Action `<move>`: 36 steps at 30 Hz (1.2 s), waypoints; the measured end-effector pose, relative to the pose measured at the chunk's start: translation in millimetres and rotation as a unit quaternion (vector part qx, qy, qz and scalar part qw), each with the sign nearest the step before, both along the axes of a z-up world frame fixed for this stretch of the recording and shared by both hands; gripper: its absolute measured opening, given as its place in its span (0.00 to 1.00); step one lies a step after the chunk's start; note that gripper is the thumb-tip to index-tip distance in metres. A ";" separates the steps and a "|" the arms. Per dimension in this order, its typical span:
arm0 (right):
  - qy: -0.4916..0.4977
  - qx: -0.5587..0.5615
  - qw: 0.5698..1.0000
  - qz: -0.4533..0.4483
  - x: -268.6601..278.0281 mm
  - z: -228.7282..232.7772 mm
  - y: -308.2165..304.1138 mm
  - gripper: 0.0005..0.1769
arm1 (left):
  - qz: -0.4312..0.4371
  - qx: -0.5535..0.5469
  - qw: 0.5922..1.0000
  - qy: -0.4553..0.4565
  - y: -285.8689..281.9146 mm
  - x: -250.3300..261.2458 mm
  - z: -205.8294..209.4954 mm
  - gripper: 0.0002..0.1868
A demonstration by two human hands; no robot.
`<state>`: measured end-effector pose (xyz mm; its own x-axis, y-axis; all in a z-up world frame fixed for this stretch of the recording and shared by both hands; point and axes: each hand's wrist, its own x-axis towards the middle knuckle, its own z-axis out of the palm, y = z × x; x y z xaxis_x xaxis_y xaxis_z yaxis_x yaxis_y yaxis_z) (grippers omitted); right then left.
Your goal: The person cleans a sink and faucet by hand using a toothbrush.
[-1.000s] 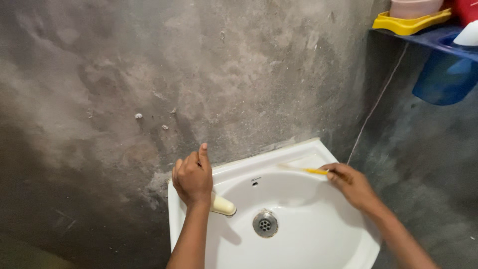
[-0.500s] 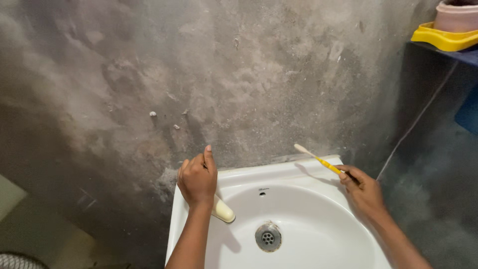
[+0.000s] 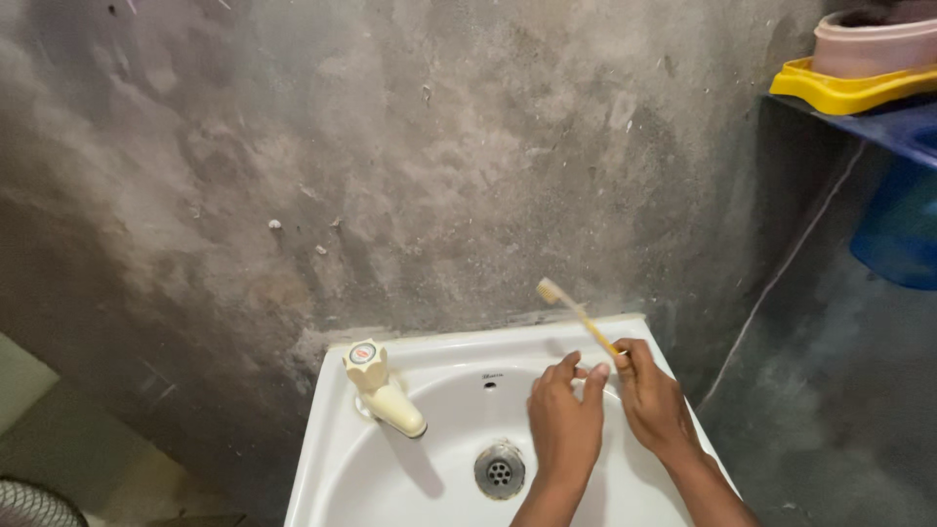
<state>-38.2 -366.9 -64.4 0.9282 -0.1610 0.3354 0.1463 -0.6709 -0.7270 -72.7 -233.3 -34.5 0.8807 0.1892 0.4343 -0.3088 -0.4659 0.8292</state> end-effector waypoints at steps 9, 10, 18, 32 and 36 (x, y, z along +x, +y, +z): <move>0.020 0.004 0.999 0.047 -7.3 6.2 4.3 0.21 | 0.034 -0.174 0.976 0.129 -9.9 24.7 11.1 0.16; 0.021 0.000 0.998 0.058 -7.1 4.1 2.9 0.21 | 0.036 -0.174 0.975 0.130 -6.3 27.8 5.7 0.16; -0.093 -0.188 0.967 -0.148 30.2 -34.1 -21.3 0.23 | -0.040 -0.175 0.961 0.209 69.5 -1.5 -23.3 0.15; 0.195 -0.237 0.945 -0.112 6.2 30.4 -10.7 0.31 | -0.003 0.113 0.934 0.340 116.1 -77.5 -0.5 0.18; 0.191 -0.220 0.950 -0.112 7.9 29.9 -12.7 0.29 | -0.032 0.207 0.924 0.319 109.3 -81.2 -7.7 0.16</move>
<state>-30.3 -379.6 -34.4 0.9550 -0.2901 0.0614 -0.2533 -0.9058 -0.3395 -153.9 -123.9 -42.2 0.9860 0.0617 -0.1547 0.1441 -0.7822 0.6062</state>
